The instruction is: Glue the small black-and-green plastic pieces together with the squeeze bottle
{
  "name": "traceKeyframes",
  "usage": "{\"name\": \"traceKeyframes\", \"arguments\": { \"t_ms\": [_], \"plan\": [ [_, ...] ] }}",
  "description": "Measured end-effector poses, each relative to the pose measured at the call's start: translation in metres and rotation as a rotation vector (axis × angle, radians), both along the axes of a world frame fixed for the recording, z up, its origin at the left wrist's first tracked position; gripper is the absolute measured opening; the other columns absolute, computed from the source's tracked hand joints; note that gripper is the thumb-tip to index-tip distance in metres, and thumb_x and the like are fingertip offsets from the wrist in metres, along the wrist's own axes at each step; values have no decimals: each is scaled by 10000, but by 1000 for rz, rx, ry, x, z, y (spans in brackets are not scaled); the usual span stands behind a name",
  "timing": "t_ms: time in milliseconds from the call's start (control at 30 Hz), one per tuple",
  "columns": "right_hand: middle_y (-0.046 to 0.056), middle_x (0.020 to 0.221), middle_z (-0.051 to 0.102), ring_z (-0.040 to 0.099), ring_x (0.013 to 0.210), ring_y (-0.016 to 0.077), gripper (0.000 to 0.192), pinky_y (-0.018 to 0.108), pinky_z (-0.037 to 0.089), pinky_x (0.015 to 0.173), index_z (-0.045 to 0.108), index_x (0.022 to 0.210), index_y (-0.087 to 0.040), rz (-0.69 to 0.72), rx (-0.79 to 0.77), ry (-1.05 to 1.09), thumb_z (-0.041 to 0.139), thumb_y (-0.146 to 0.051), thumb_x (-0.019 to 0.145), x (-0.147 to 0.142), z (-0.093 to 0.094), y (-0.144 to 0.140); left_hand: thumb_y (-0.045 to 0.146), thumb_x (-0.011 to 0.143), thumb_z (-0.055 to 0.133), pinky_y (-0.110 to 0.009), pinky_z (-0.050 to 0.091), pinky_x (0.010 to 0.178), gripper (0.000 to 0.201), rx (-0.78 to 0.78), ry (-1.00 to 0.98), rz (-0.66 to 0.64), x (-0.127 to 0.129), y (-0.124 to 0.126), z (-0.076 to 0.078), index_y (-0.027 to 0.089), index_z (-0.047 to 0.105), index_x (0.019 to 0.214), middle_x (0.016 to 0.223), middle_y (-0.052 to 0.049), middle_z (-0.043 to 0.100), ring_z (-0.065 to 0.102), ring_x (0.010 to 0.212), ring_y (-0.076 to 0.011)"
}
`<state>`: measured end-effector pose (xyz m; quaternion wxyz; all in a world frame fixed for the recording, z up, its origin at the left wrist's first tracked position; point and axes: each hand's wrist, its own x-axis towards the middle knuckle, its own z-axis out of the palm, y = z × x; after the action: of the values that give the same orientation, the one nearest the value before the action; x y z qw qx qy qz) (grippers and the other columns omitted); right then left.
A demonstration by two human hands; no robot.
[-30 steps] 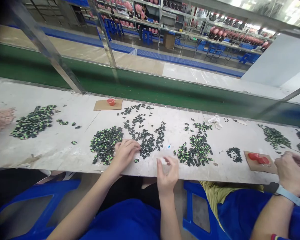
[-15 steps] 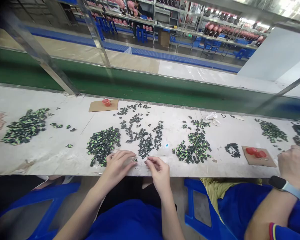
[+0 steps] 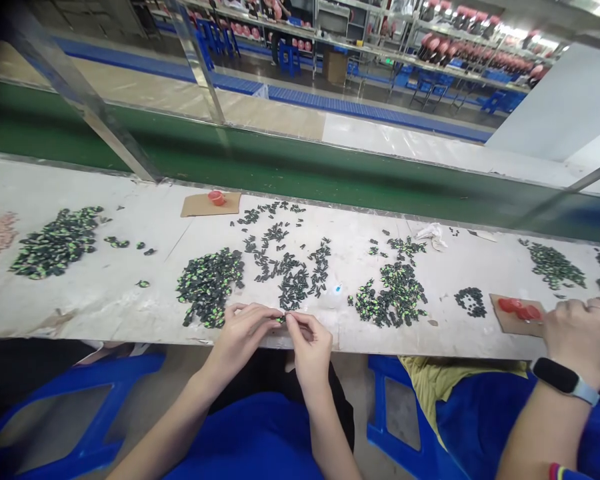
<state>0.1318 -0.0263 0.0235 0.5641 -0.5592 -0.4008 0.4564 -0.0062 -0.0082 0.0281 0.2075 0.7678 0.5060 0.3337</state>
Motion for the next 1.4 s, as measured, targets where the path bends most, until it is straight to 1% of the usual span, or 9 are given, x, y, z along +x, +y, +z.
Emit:
{"name": "traceKeyframes", "arguments": {
  "t_ms": [200, 333, 433, 533, 733, 933, 1133, 1300, 1400],
  "plan": [
    [51, 768, 722, 674, 732, 188, 183, 309, 567, 686, 703, 754, -185, -10, 41, 7, 688, -367, 746, -3, 0, -3, 208, 957, 435, -339, 298, 805, 177, 102, -80, -9, 6, -5, 3, 208, 598, 888, 854, 8, 732, 640, 756, -144],
    [46, 727, 685, 651, 717, 181, 214, 316, 554, 681, 659, 700, -186, -104, 145, -2, 682, -392, 752, -7, -3, -5, 197, 961, 422, -333, 307, 781, 192, 156, -98, 15, 12, -7, 6, 202, 595, 877, 851, -2, 732, 634, 746, -144],
    [33, 699, 666, 640, 687, 172, 207, 316, 548, 665, 639, 685, -189, -156, 187, 16, 688, -380, 749, -7, -4, -8, 182, 963, 420, -330, 300, 789, 192, 206, -113, -26, 16, -7, 12, 202, 602, 904, 818, 7, 726, 625, 736, -136],
    [34, 716, 674, 644, 675, 169, 182, 310, 551, 651, 651, 751, -187, -169, 173, 6, 698, -363, 741, -2, -4, -10, 174, 963, 426, -336, 270, 828, 193, 229, -111, -79, 16, -5, 17, 213, 613, 931, 796, 26, 718, 620, 744, -127],
    [49, 734, 696, 658, 705, 184, 122, 322, 560, 658, 693, 741, -194, -25, 197, -74, 686, -315, 755, 16, 4, -9, 146, 965, 410, -338, 226, 872, 209, 230, -47, -136, 13, 0, 21, 217, 605, 940, 803, 35, 714, 619, 776, -117],
    [40, 734, 714, 681, 711, 189, 96, 321, 578, 667, 689, 703, -200, 88, 134, -2, 732, -286, 708, 28, 4, -8, 133, 977, 339, -356, 208, 911, 266, 210, 68, -233, 8, 3, 26, 205, 586, 910, 804, 17, 707, 607, 796, -125],
    [3, 667, 679, 670, 630, 156, 274, 289, 587, 642, 621, 849, -200, 45, 69, 54, 774, -338, 667, 28, -5, -11, 125, 967, 333, -358, 208, 947, 261, 250, 101, -257, 9, -1, 30, 199, 577, 917, 796, 7, 705, 589, 763, -127],
    [-4, 660, 662, 658, 623, 142, 241, 266, 580, 640, 629, 820, -201, 78, 74, 52, 768, -331, 673, 31, -7, -12, 86, 956, 333, -344, 214, 949, 251, 321, 93, -241, 14, -5, 29, 180, 562, 915, 778, 12, 683, 591, 775, -126],
    [4, 652, 662, 650, 603, 143, 221, 255, 571, 597, 644, 764, -194, 107, 46, 3, 774, -339, 658, 39, -6, -11, 86, 948, 370, -347, 214, 967, 210, 284, 66, -269, 20, -7, 22, 184, 555, 932, 789, 14, 674, 605, 825, -128]
  ]
}}
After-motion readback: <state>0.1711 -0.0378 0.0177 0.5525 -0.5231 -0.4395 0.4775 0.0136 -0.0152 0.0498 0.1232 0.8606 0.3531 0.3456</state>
